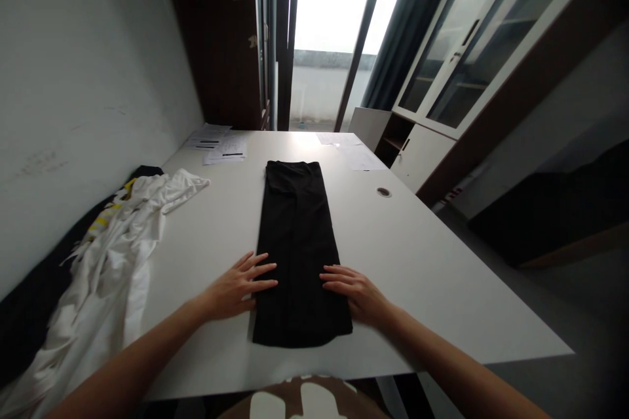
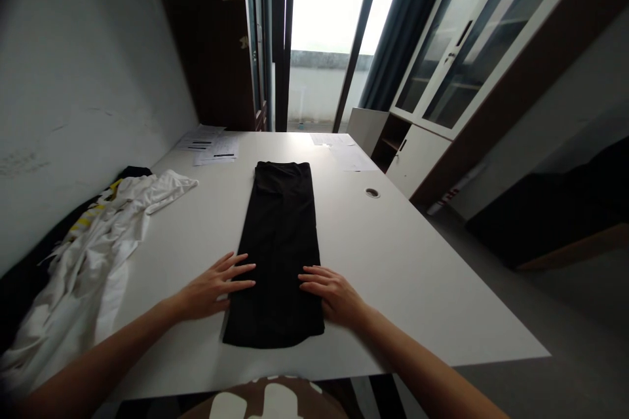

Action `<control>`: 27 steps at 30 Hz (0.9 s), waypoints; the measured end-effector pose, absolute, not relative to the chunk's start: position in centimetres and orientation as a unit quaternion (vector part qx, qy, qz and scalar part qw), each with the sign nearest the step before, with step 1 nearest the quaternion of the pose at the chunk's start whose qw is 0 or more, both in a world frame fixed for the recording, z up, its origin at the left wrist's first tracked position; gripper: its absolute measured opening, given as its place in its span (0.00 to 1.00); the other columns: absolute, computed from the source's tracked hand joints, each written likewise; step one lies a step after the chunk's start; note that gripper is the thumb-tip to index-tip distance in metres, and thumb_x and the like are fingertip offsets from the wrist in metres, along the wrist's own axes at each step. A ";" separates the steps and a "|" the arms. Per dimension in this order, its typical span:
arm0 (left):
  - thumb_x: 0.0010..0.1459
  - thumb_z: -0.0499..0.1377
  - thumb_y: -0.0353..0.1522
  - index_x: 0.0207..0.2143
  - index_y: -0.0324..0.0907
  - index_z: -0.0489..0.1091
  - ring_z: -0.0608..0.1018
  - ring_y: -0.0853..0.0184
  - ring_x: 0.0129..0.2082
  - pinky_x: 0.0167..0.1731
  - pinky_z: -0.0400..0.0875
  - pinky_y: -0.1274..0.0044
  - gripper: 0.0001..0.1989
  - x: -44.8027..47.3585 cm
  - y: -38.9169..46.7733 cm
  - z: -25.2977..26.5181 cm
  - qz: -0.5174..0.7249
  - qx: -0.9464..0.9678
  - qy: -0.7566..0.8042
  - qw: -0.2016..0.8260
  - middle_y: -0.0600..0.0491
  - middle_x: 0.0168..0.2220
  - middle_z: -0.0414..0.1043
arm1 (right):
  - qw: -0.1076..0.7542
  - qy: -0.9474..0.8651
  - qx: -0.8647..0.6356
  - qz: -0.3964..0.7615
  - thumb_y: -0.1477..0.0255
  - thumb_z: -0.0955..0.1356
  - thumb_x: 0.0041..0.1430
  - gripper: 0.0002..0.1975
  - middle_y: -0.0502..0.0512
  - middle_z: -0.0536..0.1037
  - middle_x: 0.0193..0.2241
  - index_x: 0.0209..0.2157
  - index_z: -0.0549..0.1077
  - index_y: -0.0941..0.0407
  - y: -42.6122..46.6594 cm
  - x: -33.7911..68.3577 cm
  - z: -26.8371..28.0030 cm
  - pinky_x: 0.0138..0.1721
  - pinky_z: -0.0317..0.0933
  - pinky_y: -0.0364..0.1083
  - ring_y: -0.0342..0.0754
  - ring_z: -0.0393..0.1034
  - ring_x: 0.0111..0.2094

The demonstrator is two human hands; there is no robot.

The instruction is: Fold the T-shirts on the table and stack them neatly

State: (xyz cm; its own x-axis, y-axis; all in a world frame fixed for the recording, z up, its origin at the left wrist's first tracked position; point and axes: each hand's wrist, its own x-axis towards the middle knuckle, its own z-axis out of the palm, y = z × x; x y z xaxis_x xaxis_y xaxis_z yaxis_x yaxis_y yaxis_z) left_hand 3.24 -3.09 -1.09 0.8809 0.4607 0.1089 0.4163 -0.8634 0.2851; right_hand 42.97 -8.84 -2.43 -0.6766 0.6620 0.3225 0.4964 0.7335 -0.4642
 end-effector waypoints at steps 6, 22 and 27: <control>0.70 0.47 0.28 0.64 0.58 0.67 0.54 0.61 0.73 0.72 0.41 0.55 0.25 2.8 -3.0 -0.1 0.060 0.947 0.225 0.221 0.61 0.70 0.58 | 0.264 -0.858 -0.327 0.295 0.62 0.59 0.72 0.17 0.57 0.81 0.51 0.42 0.78 0.51 -9.2 44.0 -1.5 0.66 0.57 0.61 0.55 0.68 0.61; 0.66 0.58 0.41 0.64 0.46 0.66 0.57 0.52 0.71 0.70 0.45 0.53 0.25 15.1 -0.6 0.4 0.101 0.971 0.176 0.129 0.46 0.70 0.58 | 0.296 -0.833 -0.459 0.090 0.62 0.62 0.71 0.18 0.55 0.74 0.59 0.55 0.77 0.49 6.9 41.5 -2.1 0.62 0.63 0.57 0.55 0.67 0.60; 0.68 0.54 0.46 0.72 0.47 0.51 0.49 0.52 0.74 0.71 0.37 0.54 0.34 16.4 -3.4 -0.4 0.056 0.983 0.106 0.140 0.46 0.74 0.44 | 0.198 -0.863 -0.459 0.074 0.57 0.63 0.71 0.28 0.57 0.58 0.70 0.67 0.65 0.52 13.4 38.7 -2.9 0.69 0.50 0.58 0.58 0.52 0.70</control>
State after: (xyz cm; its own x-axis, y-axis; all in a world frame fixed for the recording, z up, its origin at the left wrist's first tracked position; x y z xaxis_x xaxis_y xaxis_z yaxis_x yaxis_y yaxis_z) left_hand 16.45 -3.43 -0.37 0.9713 0.2236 0.0814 0.1922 -0.9387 0.2862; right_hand 38.70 13.40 -2.93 -0.4996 0.8220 0.2733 0.7633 0.5669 -0.3099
